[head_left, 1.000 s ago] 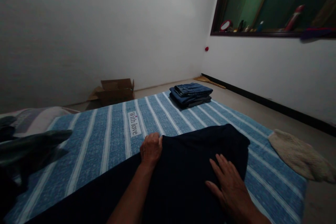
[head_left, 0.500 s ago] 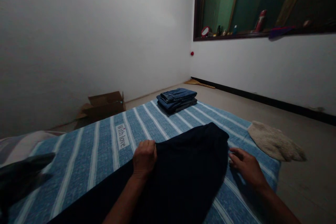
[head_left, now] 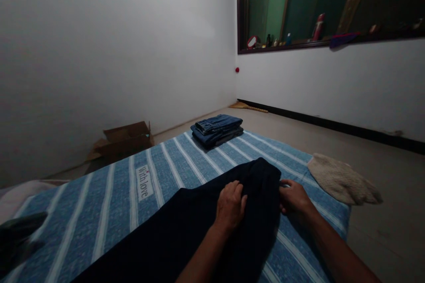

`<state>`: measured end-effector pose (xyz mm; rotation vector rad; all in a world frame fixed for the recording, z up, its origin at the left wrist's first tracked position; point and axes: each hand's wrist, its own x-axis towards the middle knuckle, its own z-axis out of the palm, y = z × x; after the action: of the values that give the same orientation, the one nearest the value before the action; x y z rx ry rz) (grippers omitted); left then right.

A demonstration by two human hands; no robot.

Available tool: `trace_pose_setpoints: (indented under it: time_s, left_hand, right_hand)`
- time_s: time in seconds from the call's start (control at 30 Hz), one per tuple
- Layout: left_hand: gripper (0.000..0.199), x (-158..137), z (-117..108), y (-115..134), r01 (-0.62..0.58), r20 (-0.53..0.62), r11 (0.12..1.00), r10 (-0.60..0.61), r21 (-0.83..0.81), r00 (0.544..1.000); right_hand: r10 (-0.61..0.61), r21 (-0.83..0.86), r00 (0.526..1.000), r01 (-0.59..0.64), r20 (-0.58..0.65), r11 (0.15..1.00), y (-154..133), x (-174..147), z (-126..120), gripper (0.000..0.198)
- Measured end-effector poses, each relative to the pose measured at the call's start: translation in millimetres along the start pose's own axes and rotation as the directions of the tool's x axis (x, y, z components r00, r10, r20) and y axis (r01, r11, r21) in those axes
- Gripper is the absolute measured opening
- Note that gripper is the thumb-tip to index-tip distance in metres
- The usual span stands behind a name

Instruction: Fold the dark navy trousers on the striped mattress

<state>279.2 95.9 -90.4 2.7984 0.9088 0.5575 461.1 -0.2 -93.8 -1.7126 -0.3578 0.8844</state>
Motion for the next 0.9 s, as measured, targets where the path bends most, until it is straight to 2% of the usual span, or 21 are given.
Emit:
trace_pose_setpoints:
  time_s: [0.13,0.27,0.43,0.63,0.73,0.8,0.9]
  left_hand:
    - [0.035,-4.4,8.5,-3.5,0.019,-0.005,1.0,-0.019,0.015,1.0]
    - [0.045,-4.7,6.5,-1.4,0.053,0.085,0.998,-0.055,0.024,0.995]
    - [0.057,-7.5,6.4,-1.2,0.092,0.203,0.996,-0.092,0.008,0.975]
    - [0.066,-11.7,7.8,-3.0,0.094,0.258,0.995,-0.087,-0.015,0.962]
    - [0.071,-12.6,6.5,-3.4,0.083,0.285,0.996,-0.072,-0.028,0.956]
    - [0.078,-13.2,5.5,-3.8,0.067,0.299,0.997,-0.053,-0.037,0.953]
    - [0.084,-13.6,4.7,-4.3,0.043,0.318,0.998,-0.025,-0.05,0.948]
  right_hand:
    - [0.014,-0.003,0.999,-0.014,0.05,1.0,-0.9,2.6,1.2,0.038]
    - [-0.019,-0.051,1.0,0.02,0.017,0.999,4.8,9.6,-2.2,0.03]
    - [-0.086,-0.125,0.995,0.08,-0.042,0.989,11.4,16.2,-10.5,0.029]
    - [-0.159,-0.172,0.986,0.147,-0.056,0.974,18.1,18.0,-17.7,0.029]
    - [-0.203,-0.265,0.975,0.174,-0.089,0.948,18.7,19.1,-20.4,0.031]
    - [-0.212,-0.338,0.974,0.172,-0.084,0.925,17.2,20.3,-21.0,0.033]
    - [-0.195,-0.362,0.98,0.171,-0.03,0.916,14.3,22.1,-22.2,0.042]
